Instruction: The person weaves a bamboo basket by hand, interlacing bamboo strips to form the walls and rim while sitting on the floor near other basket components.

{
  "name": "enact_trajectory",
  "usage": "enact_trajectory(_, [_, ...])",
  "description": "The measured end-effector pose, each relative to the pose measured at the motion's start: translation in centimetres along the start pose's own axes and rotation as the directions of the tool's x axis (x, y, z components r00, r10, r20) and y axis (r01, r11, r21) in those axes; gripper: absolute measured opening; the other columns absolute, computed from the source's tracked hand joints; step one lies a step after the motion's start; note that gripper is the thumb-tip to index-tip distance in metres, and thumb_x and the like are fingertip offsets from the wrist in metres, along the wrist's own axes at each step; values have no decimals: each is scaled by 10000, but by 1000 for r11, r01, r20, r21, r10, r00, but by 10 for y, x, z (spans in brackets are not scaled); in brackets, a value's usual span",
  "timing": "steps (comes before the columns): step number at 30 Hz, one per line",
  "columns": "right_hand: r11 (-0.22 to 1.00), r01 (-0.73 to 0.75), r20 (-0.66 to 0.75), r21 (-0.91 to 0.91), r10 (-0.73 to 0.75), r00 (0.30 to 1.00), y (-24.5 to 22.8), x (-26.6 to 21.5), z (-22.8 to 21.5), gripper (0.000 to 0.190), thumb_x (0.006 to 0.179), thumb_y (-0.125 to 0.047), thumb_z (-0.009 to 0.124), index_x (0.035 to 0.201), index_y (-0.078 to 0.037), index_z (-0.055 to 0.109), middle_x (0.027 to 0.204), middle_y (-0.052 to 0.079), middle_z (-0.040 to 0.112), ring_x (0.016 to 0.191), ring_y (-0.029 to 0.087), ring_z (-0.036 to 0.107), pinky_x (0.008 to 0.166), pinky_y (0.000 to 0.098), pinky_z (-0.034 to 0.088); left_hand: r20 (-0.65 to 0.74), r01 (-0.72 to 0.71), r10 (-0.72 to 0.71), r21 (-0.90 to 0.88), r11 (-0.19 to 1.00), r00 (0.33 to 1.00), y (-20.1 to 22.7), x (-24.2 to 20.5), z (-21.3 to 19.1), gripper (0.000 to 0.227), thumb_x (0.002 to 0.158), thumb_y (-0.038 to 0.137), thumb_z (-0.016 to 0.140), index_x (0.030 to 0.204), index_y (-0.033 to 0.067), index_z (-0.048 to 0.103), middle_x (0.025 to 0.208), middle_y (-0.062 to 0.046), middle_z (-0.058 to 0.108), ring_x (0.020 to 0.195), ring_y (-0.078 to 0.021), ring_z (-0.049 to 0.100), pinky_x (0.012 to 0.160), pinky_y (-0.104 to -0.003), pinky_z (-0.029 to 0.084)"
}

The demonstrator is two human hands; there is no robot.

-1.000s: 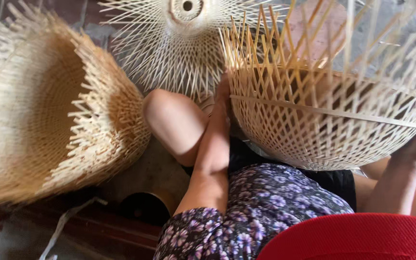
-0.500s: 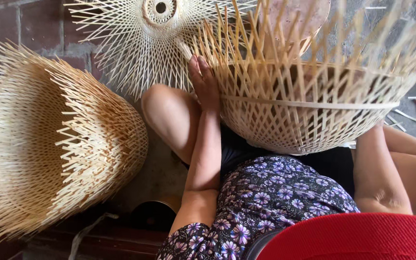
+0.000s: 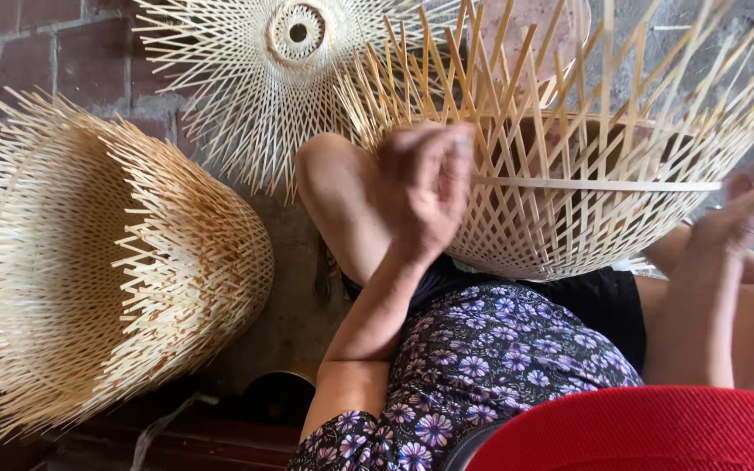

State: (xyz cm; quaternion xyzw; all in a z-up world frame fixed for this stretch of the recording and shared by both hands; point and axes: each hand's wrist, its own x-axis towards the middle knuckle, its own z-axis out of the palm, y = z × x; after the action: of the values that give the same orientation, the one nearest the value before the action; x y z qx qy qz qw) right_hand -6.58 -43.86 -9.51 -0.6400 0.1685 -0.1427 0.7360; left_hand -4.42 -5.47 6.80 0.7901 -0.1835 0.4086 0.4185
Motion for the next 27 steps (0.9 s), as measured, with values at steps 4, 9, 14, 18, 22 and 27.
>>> enact_trajectory(4, [911,295,88,-290,-281,956,-78,-18,17,255,1104,-275,731,1300,-113,715,999,79,680,939,195,604,899,356,436,291,3,-29,88,996,956,36,14,23,309,989,272,734,1266,165,652,1066,-13,631,974,-150,538,913,-328,411])
enact_trajectory(9, [455,713,519,-534,-489,701,-175,-51,87,208,1090,-247,777,1258,-130,746,927,68,693,882,181,604,860,347,425,450,-9,-75,182,983,890,49,31,35,339,851,290,833,1135,150,711,930,-4,633,932,-176,518,882,-399,366])
enact_trajectory(14, [172,746,674,-643,-335,658,-227,-57,145,286,983,-241,799,1241,-124,764,822,37,690,789,195,613,885,389,395,504,73,-55,-16,997,862,38,30,33,183,854,270,847,998,222,745,957,92,692,953,-107,551,915,-376,369])
enact_trajectory(18, [325,744,705,-584,-251,663,-212,-39,157,353,910,-253,794,1241,-135,758,880,27,712,788,186,648,895,396,391,553,117,-15,-150,982,833,31,21,38,200,844,260,842,999,197,732,949,66,698,919,-100,570,886,-282,409])
enact_trajectory(22, [599,636,683,-487,-192,704,-191,-25,140,222,948,-227,804,1125,-117,729,920,26,723,786,150,635,794,339,450,523,173,-12,-261,950,852,21,21,40,161,924,180,803,1059,195,718,1009,73,738,895,-34,643,881,-224,452])
enact_trajectory(27, [561,709,703,-427,-287,651,-183,-25,143,222,914,-164,850,1038,-39,716,913,77,701,818,164,631,698,329,519,499,120,4,-217,969,867,21,18,47,140,889,165,813,1009,178,742,971,67,768,849,-61,623,832,-275,448])
